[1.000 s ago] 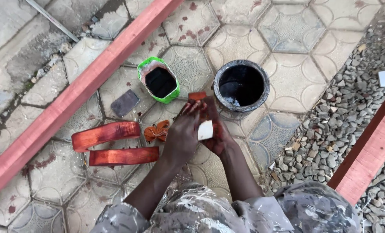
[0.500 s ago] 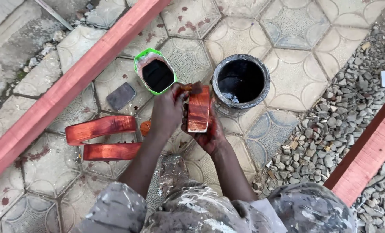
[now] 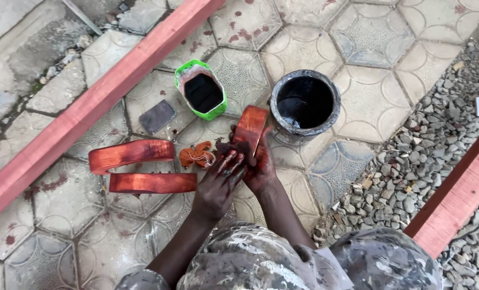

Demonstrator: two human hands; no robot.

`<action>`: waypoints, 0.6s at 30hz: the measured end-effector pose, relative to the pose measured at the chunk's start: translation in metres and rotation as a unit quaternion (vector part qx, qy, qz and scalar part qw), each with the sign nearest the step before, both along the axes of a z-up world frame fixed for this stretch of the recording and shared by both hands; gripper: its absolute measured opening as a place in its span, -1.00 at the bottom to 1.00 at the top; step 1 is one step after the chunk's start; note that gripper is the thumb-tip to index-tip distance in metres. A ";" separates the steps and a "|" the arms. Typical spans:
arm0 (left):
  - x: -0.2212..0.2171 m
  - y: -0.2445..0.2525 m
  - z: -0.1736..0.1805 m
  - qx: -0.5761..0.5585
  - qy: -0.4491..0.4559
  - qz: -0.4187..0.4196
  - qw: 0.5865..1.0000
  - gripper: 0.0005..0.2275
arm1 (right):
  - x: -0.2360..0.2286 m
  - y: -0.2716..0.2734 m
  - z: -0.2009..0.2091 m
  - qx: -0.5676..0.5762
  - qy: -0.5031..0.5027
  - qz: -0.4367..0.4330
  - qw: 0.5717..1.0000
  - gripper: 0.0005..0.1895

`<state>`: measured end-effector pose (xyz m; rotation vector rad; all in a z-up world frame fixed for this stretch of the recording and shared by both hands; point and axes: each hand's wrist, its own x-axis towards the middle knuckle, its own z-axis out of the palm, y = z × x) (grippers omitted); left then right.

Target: Applying wood stain to curved wooden furniture components using a cloth

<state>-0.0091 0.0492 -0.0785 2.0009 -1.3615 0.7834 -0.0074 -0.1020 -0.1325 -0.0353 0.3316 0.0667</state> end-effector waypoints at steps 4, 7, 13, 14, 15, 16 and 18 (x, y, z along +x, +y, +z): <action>0.009 -0.002 -0.012 -0.086 0.068 0.068 0.992 -0.83 | -0.005 0.022 0.058 -0.031 -0.021 -0.046 0.998 -0.10; 0.013 -0.009 -0.003 -0.134 0.145 0.115 0.974 -0.84 | -0.009 0.044 0.097 -0.070 -0.018 -0.078 0.994 -0.19; 0.021 -0.004 0.029 -0.217 0.468 0.232 0.825 -0.75 | -0.019 0.029 0.053 -0.279 0.089 0.012 0.956 -0.49; 0.028 -0.001 0.028 -0.218 0.595 0.280 0.721 -0.71 | -0.023 0.019 0.055 -0.445 0.144 0.102 0.878 -0.52; 0.036 0.004 0.015 -0.218 0.596 0.282 0.720 -0.71 | -0.022 0.007 0.055 -0.445 0.146 0.105 0.878 -0.52; 0.045 0.009 0.002 -0.238 0.630 0.262 0.691 -0.74 | -0.021 -0.004 0.056 -0.691 0.160 0.036 0.704 -0.70; 0.047 0.005 -0.014 -0.263 0.665 0.244 0.655 -0.77 | -0.003 -0.031 0.075 -0.874 0.153 -0.030 0.460 -0.85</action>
